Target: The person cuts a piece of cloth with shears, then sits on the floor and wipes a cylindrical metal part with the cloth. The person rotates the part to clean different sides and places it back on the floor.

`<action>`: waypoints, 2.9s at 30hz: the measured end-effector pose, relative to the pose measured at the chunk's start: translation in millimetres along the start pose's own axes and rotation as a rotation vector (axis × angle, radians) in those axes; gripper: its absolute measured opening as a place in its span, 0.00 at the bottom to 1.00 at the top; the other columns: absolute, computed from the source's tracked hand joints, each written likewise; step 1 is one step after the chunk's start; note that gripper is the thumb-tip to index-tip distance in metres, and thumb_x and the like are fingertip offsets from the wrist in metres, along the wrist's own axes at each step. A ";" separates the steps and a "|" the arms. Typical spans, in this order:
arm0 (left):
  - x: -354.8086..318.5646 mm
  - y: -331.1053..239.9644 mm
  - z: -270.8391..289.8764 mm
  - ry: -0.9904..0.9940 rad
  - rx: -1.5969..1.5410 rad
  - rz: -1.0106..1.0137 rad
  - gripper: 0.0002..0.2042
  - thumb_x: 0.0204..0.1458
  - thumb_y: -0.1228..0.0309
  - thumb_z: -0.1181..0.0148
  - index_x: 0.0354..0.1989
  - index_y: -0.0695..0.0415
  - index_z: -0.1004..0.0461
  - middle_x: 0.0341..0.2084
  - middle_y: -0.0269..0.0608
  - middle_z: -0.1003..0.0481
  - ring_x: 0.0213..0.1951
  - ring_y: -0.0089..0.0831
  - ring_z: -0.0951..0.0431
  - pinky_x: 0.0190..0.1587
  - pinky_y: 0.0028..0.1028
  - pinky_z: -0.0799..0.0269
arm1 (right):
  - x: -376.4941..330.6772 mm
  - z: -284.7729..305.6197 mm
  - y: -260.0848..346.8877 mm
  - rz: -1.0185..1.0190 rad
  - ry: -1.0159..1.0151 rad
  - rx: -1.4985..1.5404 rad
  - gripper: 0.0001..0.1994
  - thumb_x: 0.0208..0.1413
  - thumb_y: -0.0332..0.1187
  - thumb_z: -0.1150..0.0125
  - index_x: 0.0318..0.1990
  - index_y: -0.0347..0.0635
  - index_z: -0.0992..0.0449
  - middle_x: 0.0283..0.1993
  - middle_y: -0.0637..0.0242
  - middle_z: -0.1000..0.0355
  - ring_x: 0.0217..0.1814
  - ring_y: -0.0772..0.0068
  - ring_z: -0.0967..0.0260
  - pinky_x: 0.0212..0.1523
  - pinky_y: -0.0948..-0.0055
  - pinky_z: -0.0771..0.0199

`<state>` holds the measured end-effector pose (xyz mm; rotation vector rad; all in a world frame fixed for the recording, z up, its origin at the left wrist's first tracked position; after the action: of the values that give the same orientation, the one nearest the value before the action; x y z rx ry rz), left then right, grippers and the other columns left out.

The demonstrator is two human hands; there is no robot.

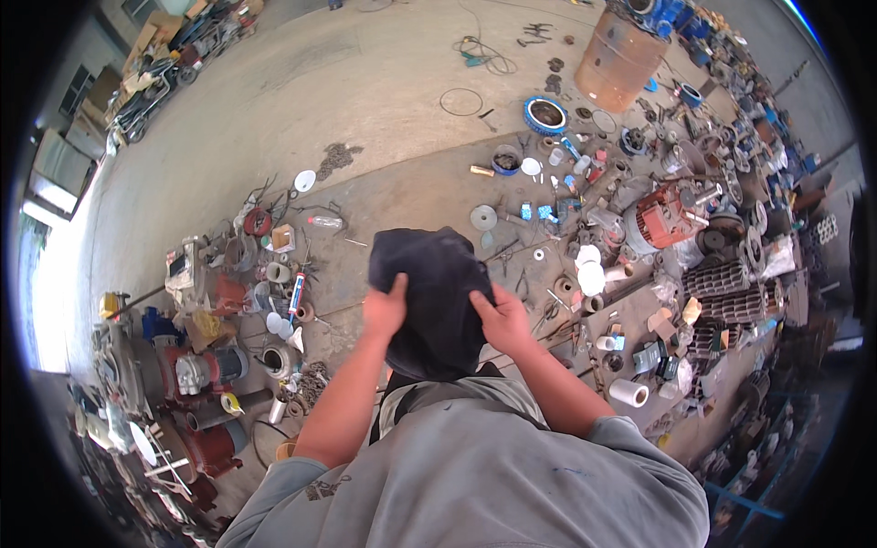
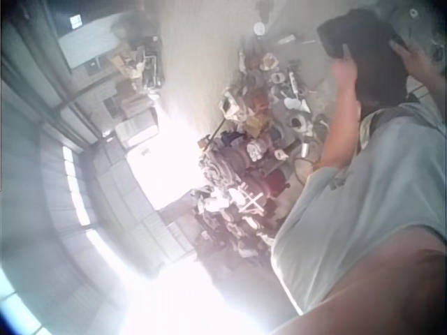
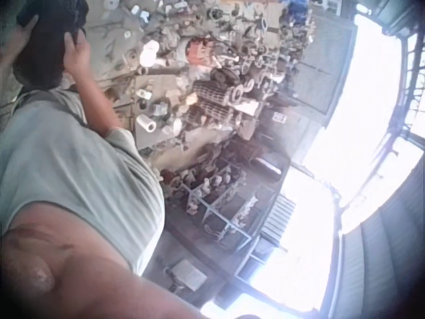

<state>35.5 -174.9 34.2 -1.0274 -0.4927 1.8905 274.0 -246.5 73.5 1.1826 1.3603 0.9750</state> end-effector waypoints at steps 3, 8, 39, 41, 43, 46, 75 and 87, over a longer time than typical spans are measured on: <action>25.0 40.3 29.1 0.065 -0.011 0.167 0.35 0.63 0.46 0.38 0.65 0.67 0.26 0.61 0.62 0.23 0.65 0.54 0.23 0.67 0.44 0.29 | -24.8 4.2 23.0 0.083 -0.046 0.352 0.15 0.77 0.29 0.47 0.64 0.35 0.26 0.58 0.69 0.22 0.58 0.79 0.26 0.61 0.74 0.25; 37.8 50.0 55.8 0.121 0.277 -0.241 0.36 0.65 0.51 0.39 0.70 0.69 0.35 0.64 0.63 0.26 0.66 0.50 0.23 0.66 0.40 0.27 | -18.1 -56.1 69.2 0.074 0.079 0.581 0.19 0.77 0.28 0.50 0.71 0.36 0.34 0.63 0.70 0.28 0.63 0.81 0.32 0.65 0.73 0.29; 183.7 12.1 49.5 1.046 -1.174 0.915 0.25 0.69 0.44 0.52 0.53 0.57 0.33 0.24 0.37 0.32 0.21 0.29 0.37 0.34 0.34 0.37 | 52.5 234.0 -438.2 -0.973 -0.968 -0.473 0.21 0.52 0.44 0.19 0.39 0.40 0.25 0.31 0.60 0.21 0.28 0.66 0.22 0.29 0.64 0.21; 182.5 15.2 25.0 0.958 -1.133 0.955 0.25 0.69 0.43 0.53 0.52 0.56 0.33 0.25 0.38 0.32 0.22 0.28 0.38 0.34 0.34 0.38 | 90.2 240.0 -466.7 -1.063 -0.928 -0.608 0.23 0.48 0.43 0.18 0.41 0.40 0.25 0.33 0.54 0.19 0.37 0.55 0.18 0.40 0.58 0.19; 192.4 2.5 -1.5 0.934 -1.094 1.033 0.25 0.69 0.42 0.55 0.51 0.55 0.34 0.24 0.37 0.34 0.22 0.29 0.40 0.33 0.33 0.41 | 101.9 252.8 -534.3 -1.138 -0.907 -0.569 0.19 0.49 0.43 0.22 0.39 0.41 0.23 0.37 0.54 0.18 0.44 0.52 0.19 0.47 0.56 0.20; 188.3 21.8 -0.3 0.736 -0.752 1.240 0.26 0.68 0.47 0.45 0.58 0.59 0.27 0.37 0.43 0.22 0.35 0.40 0.24 0.43 0.41 0.26 | 146.1 291.0 -619.8 -1.161 -0.614 -0.491 0.14 0.50 0.43 0.27 0.37 0.45 0.20 0.40 0.58 0.18 0.45 0.54 0.19 0.47 0.57 0.20; 106.0 138.5 -72.7 0.165 0.194 1.323 0.31 0.64 0.64 0.32 0.72 0.65 0.34 0.61 0.43 0.24 0.57 0.38 0.22 0.59 0.39 0.22 | 402.6 396.1 -915.6 -0.895 -0.346 -0.844 0.17 0.61 0.39 0.29 0.50 0.39 0.24 0.52 0.45 0.20 0.57 0.42 0.22 0.56 0.52 0.22; 95.5 190.6 -40.4 0.439 0.424 0.959 0.38 0.61 0.56 0.30 0.77 0.52 0.39 0.66 0.47 0.27 0.61 0.44 0.23 0.65 0.45 0.25 | 256.7 373.4 -587.1 -0.847 -0.370 -0.703 0.15 0.62 0.44 0.32 0.43 0.40 0.18 0.41 0.52 0.18 0.47 0.50 0.18 0.50 0.56 0.20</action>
<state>-55.0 -194.2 -162.0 -1.4573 0.7673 2.2962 569.9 -121.0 -594.9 0.1761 0.9354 0.4917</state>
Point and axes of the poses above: each hand's wrist, its own x-axis towards the middle knuckle, its own z-axis out of the back of the hand, y = z × x, the point moved 2 cm from there along x, towards the middle knuckle
